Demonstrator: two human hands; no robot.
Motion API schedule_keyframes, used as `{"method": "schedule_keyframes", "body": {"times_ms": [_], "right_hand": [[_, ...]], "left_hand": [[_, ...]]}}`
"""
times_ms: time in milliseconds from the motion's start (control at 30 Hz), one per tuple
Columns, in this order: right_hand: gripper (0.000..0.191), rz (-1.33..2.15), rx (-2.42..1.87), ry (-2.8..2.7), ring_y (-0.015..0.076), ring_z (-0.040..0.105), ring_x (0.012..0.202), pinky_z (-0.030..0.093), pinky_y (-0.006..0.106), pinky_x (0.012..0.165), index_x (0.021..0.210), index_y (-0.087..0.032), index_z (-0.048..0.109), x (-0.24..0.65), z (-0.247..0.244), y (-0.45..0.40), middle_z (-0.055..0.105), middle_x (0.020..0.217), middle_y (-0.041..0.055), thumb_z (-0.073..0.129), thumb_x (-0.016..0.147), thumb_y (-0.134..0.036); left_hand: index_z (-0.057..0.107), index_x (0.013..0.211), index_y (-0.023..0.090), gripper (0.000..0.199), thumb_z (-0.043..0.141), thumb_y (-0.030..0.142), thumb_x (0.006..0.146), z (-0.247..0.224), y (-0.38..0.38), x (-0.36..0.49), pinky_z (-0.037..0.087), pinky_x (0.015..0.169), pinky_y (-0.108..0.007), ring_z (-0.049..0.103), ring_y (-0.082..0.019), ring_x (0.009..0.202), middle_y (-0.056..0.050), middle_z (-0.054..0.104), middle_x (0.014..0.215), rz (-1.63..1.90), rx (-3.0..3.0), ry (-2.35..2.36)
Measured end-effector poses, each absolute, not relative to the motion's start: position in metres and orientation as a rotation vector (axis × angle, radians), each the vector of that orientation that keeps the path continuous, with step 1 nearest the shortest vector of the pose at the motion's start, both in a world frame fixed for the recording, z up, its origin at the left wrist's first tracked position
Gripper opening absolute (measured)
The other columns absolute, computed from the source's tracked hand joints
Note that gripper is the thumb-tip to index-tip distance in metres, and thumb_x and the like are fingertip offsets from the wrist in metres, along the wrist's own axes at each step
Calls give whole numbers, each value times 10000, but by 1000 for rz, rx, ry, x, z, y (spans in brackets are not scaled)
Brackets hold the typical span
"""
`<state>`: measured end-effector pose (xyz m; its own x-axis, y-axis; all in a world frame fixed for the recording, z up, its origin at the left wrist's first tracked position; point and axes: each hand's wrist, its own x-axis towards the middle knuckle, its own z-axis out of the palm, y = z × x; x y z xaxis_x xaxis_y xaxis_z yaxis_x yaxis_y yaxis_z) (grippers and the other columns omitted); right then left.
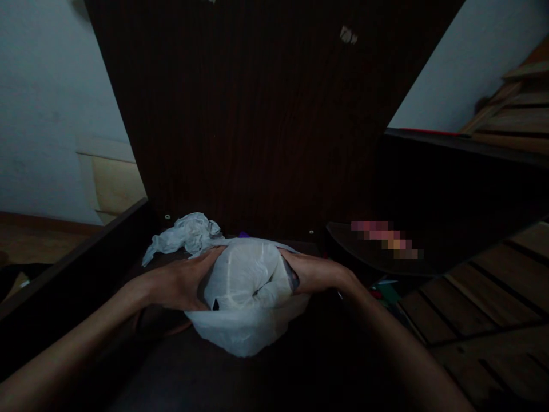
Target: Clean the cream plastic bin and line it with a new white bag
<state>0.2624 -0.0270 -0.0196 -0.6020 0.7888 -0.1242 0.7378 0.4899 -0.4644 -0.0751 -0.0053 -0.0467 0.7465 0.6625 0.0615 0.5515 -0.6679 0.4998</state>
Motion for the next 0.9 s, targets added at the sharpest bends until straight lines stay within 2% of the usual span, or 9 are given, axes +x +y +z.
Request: {"method": "schedule_keyframes", "body": {"times_ms": [100,233,367,433,500,600,667,800,900], "right_hand": [[993,863,-1257,-2662,325,466,1434,409,417,1193,1527,-187,436,262,-49,-18,397,1620,163,861,632,-255],[775,919,-1271,-2674,330,584,1315,474,412,1130,1350,-235,642,255,-86,-19,608,1455,113,858,609,-164],[1021,978,-1339,-2587,380,492,1395,453,478,1135,1499,-160,499,256,-106,-22,483,1555,189,902,561,-182],[1025,1033,-1326,-2518,367,520,1364,455,486,1118,1536,-167,448,265,-105,-23,483,1555,187,885,610,-225],[890,1049,-1273,-2452,321,603,1250,498,455,1042,1523,-199,471,278,-99,-23,576,1473,152,825,709,-264],[678,1008,-1281,-2318,219,682,903,550,333,774,1471,-166,527,293,-88,-25,733,1135,104,710,844,-345],[501,960,-1310,-2258,177,644,765,509,281,678,1335,-129,636,293,-85,-27,732,965,76,644,892,-362],[204,814,-1311,-2221,176,612,795,472,282,739,955,-145,739,277,-91,-32,716,913,60,562,891,-226],[196,734,-1321,-2196,178,604,800,456,276,746,907,-152,723,267,-97,-34,726,903,51,533,863,-150]], "left_hand": [[257,1606,234,1250,912,497,575,-73,2,-68,493,1089,-453,556,-407,1353,-174,571,1476,227,2411,886],[342,1571,240,1131,893,449,606,-109,1,-55,522,1047,-456,618,-394,1273,-143,646,1390,168,2341,771],[389,1552,221,1079,872,525,636,-122,3,-55,511,1057,-449,637,-371,1229,-130,655,1384,194,2243,648],[388,1553,217,1109,883,559,620,-113,7,-64,516,1046,-436,651,-365,1200,-121,663,1373,137,2198,685],[420,1535,219,1058,874,572,647,-97,12,-74,551,971,-401,687,-347,1118,-113,697,1309,72,2182,790],[472,1502,221,655,599,540,944,-75,16,-81,566,901,-347,706,-281,1051,-99,732,1214,199,2166,837],[534,1448,227,518,487,500,1011,-69,16,-76,566,895,-329,700,-257,1054,-88,732,1219,339,2151,802],[673,1261,202,416,526,476,985,-76,10,-59,568,826,-314,711,-241,923,-74,766,1065,448,2198,829],[723,1096,178,360,492,435,995,-82,7,-51,556,778,-304,700,-222,836,-75,762,959,504,2272,887]]}}
